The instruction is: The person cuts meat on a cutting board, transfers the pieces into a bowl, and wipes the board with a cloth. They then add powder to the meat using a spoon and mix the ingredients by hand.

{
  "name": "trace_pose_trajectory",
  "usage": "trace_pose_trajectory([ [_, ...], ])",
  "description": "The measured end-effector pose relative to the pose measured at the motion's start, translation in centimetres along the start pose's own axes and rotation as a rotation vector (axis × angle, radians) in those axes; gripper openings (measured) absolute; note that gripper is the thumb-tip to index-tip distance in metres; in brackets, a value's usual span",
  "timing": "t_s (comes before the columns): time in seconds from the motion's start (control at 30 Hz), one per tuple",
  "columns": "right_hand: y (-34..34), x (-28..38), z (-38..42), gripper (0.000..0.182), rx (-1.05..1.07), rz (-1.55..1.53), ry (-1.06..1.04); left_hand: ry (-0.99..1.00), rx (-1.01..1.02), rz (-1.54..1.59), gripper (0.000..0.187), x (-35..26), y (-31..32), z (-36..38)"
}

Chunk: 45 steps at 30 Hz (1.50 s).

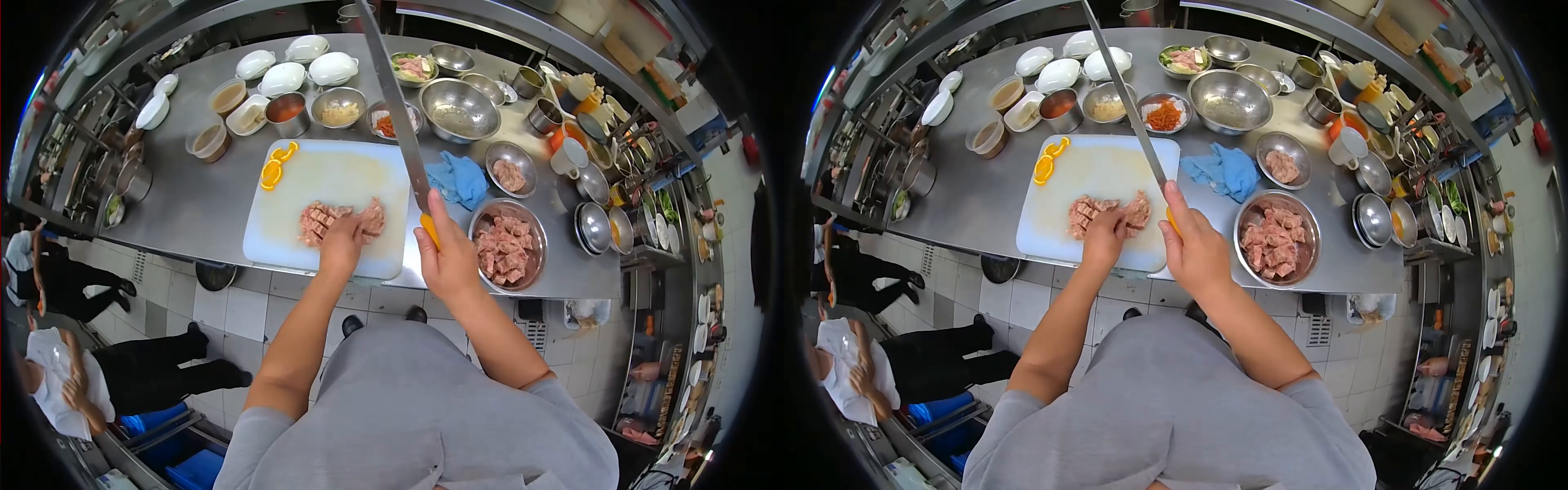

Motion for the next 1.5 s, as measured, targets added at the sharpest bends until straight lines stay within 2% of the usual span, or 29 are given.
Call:
trace_pose_trajectory([
  [0.1, 4.6, -3.7, 2.5, 0.073, -0.066, -0.003, -0.045, -0.001, -0.032, -0.008, 0.019, 0.1, -0.1, 0.1],
  [0.17, 15.6, -12.1, 7.9, 0.07, 0.872, 0.151, 0.536, 0.01, -0.079, -0.003, 0.016, 0.2, -0.1, 0.3],
  [0.23, 15.2, -11.4, 6.9, 0.07, 0.878, 0.149, 0.51, 0.074, -0.097, -0.019, 0.013, 0.1, -0.2, 0.2],
  [0.3, 14.1, -10.5, 6.2, 0.069, 0.889, 0.147, 0.492, 0.056, -0.081, -0.003, 0.013, 0.1, -0.5, 0.6],
  [0.4, 10.3, -7.0, 2.8, 0.075, 0.797, 0.198, 0.364, 0.049, -0.097, 0.029, 0.014, -0.4, -1.9, 0.7],
  [0.47, 5.3, -1.9, 0.1, 0.074, 0.369, 0.049, 0.18, 0.035, -0.119, 0.045, 0.015, -0.3, -2.4, 1.5],
  [0.5, 6.0, -2.1, 0.7, 0.074, 0.369, 0.049, 0.184, -0.012, -0.086, 0.059, 0.015, 0.1, -2.3, 1.6],
  [0.57, 5.7, -2.1, 2.1, 0.079, 0.018, -0.047, 0.008, -0.045, -0.05, 0.071, 0.014, 0.6, -2.2, 1.6],
  [0.63, 16.3, -9.4, 7.3, 0.085, 0.829, 0.173, 0.434, -0.027, 0.007, 0.134, 0.013, 0.4, -1.1, 1.7],
  [0.67, 17.7, -10.5, 8.6, 0.089, 0.865, 0.105, 0.451, 0.002, 0.019, 0.134, 0.013, 0.4, -0.3, 1.9],
  [0.7, 18.6, -11.5, 9.2, 0.093, 0.872, 0.042, 0.476, 0.059, 0.036, 0.137, 0.013, 0.3, 0.0, 1.5],
  [0.73, 19.2, -12.0, 9.2, 0.095, 0.909, 0.117, 0.409, 0.089, 0.005, 0.165, 0.014, -0.3, -0.1, 1.1],
  [0.77, 17.5, -10.4, 8.3, 0.097, 0.87, 0.129, 0.384, 0.128, -0.009, 0.202, 0.015, -0.8, 0.0, 1.3],
  [0.8, 17.5, -10.7, 8.1, 0.082, 0.831, 0.08, 0.335, 0.14, -0.004, 0.233, 0.015, -0.6, 0.5, 1.1],
  [0.83, 16.1, -10.0, 7.8, 0.085, 0.826, 0.047, 0.393, 0.156, -0.012, 0.233, 0.025, 0.5, 1.3, 1.4],
  [0.9, 12.1, -8.5, 7.2, 0.089, 0.764, 0.023, 0.472, 0.204, -0.044, 0.077, 0.042, -2.5, -0.5, 2.4],
  [0.93, 10.6, -7.5, 7.1, 0.085, 0.701, -0.011, 0.45, 0.25, -0.025, 0.088, 0.042, -3.3, -0.1, 2.6],
  [1.0, 9.5, -7.4, 7.7, 0.08, 0.623, -0.052, 0.43, 0.225, -0.044, -0.213, 0.068, -4.0, 0.2, 3.1],
  [1.03, 9.2, -8.3, 8.3, 0.078, 0.603, -0.051, 0.448, 0.244, -0.04, -0.213, 0.068, -5.0, 0.1, 3.0],
  [1.1, 8.4, -9.6, 9.6, 0.076, 0.571, -0.048, 0.474, 0.105, 0.047, -0.506, 0.094, -5.6, 0.8, 2.4],
  [1.13, 8.2, -10.0, 10.6, 0.075, 0.591, -0.047, 0.52, 0.122, 0.052, -0.507, 0.094, -6.4, 0.3, 2.0],
  [1.2, 7.9, -11.0, 11.9, 0.075, 0.593, -0.041, 0.577, -0.3, 0.206, -0.55, 0.124, -3.5, 0.0, 0.9],
  [1.27, 9.0, -11.2, 14.1, 0.075, 0.633, -0.071, 0.643, -0.343, 0.247, -0.512, 0.131, -0.3, -0.2, 0.2],
  [1.3, 8.9, -10.8, 14.4, 0.076, 0.742, -0.034, 0.674, -0.401, 0.269, -0.456, 0.138, 0.7, -0.1, -0.3],
  [1.43, 9.4, -11.2, 15.7, 0.077, 0.739, 0.006, 0.695, -0.331, 0.337, -0.388, 0.139, 1.3, 0.2, -1.0],
  [1.5, 9.6, -11.4, 15.6, 0.077, 0.699, 0.045, 0.622, -0.275, 0.421, -0.465, 0.138, 0.9, 0.6, -0.8],
])
Point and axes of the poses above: each hand's wrist, its own z-axis away from the middle knuckle, its own y-axis out of the palm, x = y × z, the point moved 10 cm from there along -z, towards the middle knuckle, and after that the axes turned 7 degrees about x, right-handed, at the moved point
